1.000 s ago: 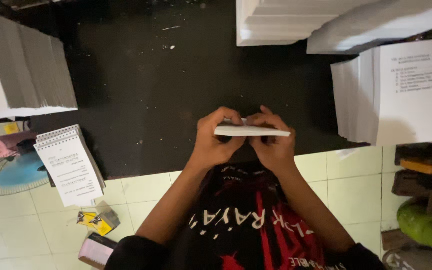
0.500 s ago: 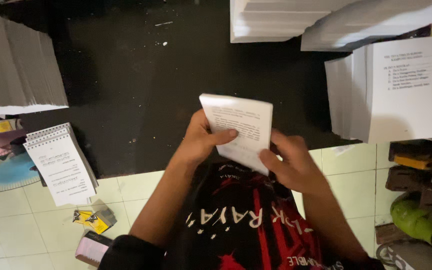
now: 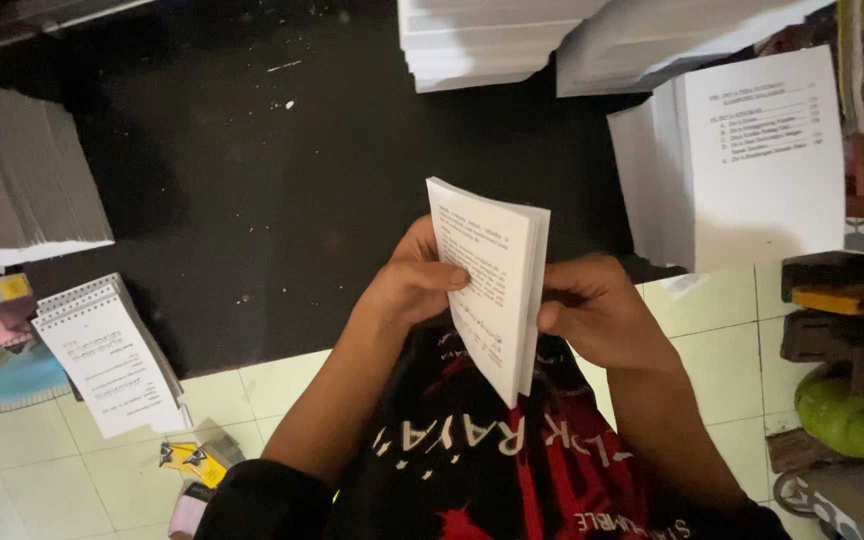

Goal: The person repeatedly picks up small stacks of printed papers from a table, folds them in half by hand, and places them back down. The camera shakes significantly throughout the process, obscuring the view of the workspace.

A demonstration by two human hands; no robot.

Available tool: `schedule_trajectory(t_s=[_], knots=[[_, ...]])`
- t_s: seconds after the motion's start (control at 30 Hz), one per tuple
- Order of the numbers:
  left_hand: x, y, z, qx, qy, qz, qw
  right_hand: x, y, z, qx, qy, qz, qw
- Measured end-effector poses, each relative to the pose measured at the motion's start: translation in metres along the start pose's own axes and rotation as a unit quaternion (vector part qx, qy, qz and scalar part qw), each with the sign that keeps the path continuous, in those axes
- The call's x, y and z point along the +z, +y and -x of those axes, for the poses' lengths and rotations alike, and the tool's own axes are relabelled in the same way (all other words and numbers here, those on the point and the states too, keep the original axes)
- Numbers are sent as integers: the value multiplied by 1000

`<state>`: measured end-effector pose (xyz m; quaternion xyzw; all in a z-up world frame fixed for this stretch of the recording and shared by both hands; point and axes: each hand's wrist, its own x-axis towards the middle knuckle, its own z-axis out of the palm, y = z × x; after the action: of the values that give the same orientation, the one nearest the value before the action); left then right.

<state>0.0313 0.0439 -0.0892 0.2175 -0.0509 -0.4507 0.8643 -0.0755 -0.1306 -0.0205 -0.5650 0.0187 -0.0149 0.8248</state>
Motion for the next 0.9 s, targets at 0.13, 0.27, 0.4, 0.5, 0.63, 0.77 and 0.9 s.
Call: schedule_trajectory(t_s=[0.13,0.27,0.4,0.5,0.63,0.77,0.9], knots=[[-4,-14,-8,6,-38,36,999,-9,-6,8,0,32,23,999],[9,-20,-15,-7,-61,84,995,-8,-45,10,14,80,114,990],[15,-37,-16,-34,-53,99,993,-4,-109,20,12,129,263,956],[-20,-54,-6,-108,-24,90,990,-36,-134,55,96,198,469,855],[-43,-51,8,-104,48,52,992,-71,-180,56,193,329,537,753],[-22,-18,3,-9,-37,-15,999,-126,-169,42,93,252,663,699],[9,29,14,58,49,-265,961,-82,-169,23,-131,249,642,713]])
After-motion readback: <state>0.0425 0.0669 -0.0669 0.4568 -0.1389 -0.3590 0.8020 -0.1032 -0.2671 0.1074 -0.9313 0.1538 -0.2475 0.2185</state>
